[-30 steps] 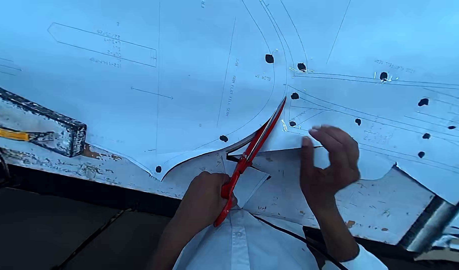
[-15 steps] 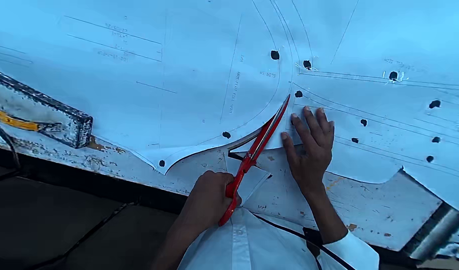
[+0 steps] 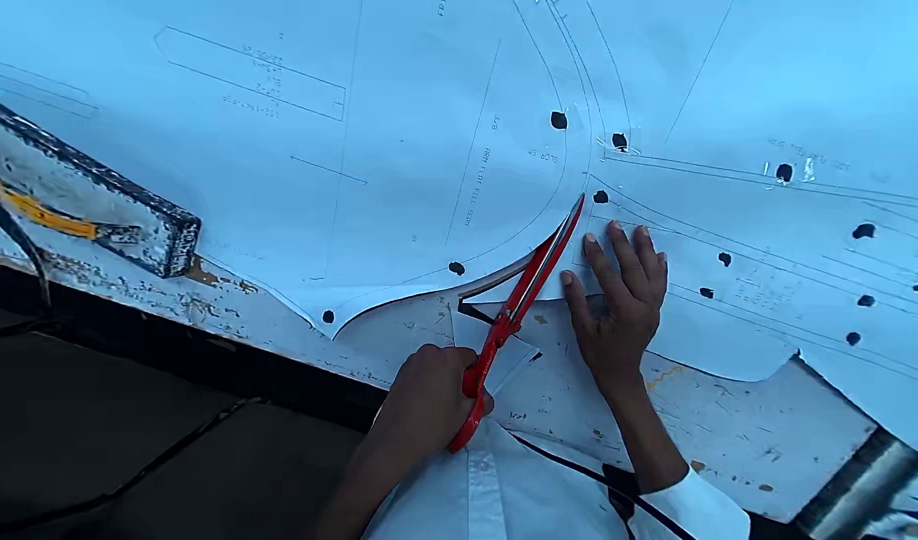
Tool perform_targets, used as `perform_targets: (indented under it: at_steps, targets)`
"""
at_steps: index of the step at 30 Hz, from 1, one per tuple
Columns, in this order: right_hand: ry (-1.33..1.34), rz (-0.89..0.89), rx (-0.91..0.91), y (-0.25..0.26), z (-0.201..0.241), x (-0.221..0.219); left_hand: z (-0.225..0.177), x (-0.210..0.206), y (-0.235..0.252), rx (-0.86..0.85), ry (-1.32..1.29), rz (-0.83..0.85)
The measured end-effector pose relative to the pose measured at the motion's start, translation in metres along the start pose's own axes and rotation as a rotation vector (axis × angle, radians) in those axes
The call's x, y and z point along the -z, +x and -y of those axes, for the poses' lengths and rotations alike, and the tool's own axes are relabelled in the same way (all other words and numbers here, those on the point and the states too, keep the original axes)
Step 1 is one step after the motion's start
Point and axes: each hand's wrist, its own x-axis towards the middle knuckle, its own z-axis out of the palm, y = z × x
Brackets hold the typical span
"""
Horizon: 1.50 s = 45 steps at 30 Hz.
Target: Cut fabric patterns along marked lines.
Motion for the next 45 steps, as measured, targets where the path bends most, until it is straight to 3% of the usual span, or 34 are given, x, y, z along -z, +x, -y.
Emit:
perform_targets:
  at_steps: [22,25,30,45]
  targets:
    - [-0.011,-0.009,0.028,0.0,-0.007,-0.001,-0.014,0.002,0.002,0.02,-0.043,0.071]
    - [-0.025,0.051,0.009,-0.004,-0.002,0.004,-0.016,0.004,-0.001,0.043,-0.044,0.061]
    - [0.003,-0.025,0.028,-0.001,-0.007,-0.002,-0.017,0.003,0.001,0.057,-0.035,0.045]
    - [0.002,-0.033,0.032,-0.002,-0.007,-0.003,-0.019,-0.002,0.006,0.011,-0.079,0.032]
